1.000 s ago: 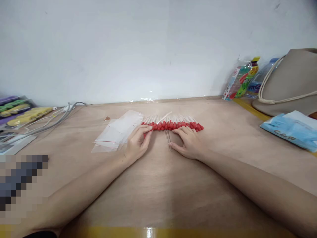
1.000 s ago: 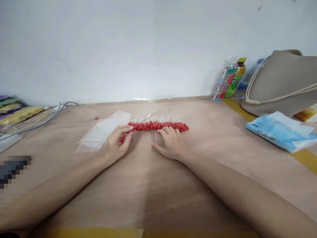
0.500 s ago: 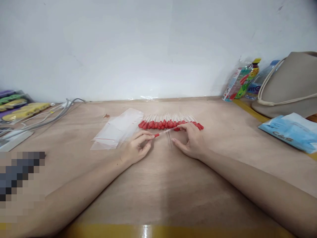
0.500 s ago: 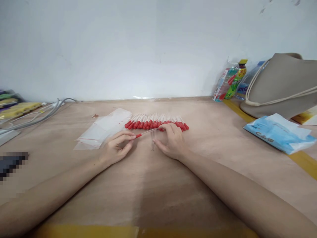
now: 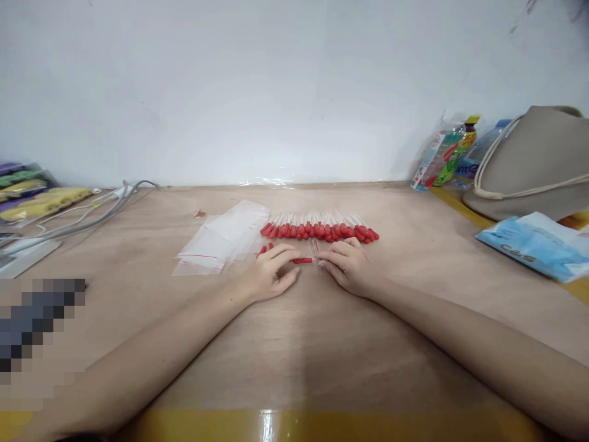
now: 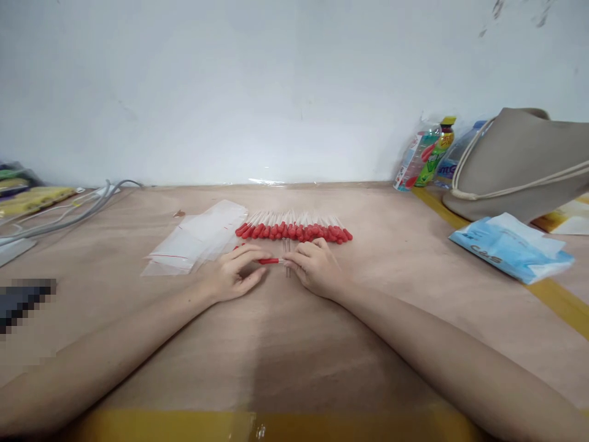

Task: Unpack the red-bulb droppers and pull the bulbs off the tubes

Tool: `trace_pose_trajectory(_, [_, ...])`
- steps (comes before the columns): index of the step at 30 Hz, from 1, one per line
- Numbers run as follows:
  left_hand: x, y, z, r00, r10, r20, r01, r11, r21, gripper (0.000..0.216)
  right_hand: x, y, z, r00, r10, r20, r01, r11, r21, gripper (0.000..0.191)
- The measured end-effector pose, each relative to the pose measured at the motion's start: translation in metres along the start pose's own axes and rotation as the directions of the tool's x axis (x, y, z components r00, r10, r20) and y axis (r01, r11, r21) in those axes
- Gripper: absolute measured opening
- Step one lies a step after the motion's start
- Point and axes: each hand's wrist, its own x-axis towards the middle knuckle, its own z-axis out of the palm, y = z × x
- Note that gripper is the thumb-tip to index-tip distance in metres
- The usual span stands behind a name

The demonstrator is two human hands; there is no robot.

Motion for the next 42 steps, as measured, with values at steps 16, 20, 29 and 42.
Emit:
trace_pose_trajectory(16, [-0.001,-0.001,0.007,0.981,-0.001,0.192,-0.018,0.995,0.098,0.025,-0.007,-0.003,0.002,0.995,-0.096,0.029,0.092,0.989,0.119,0.026])
trace_pose_trajectory(20, [-0.002,0.001,0.006,0.984,0.037,0.172,-0.055,0.994,0.099,0.023,-0.010,-0.004,0.000,0.995,-0.100,-0.008,0.100,0.985,0.142,0.022])
trace_pose_trajectory(29, [-0.004,-0.004,-0.015,0.976,-0.202,-0.082,0.211,0.970,0.124,0.022,-0.011,-0.001,-0.015,0.992,0.080,-0.102,-0.067,0.990,0.124,0.019])
trace_pose_trajectory(42, [-0.001,-0.032,-0.042,0.780,-0.618,-0.092,0.624,0.764,0.164,0.017,-0.003,0.003,-0.006,0.967,0.254,-0.031,-0.250,0.963,0.101,0.013])
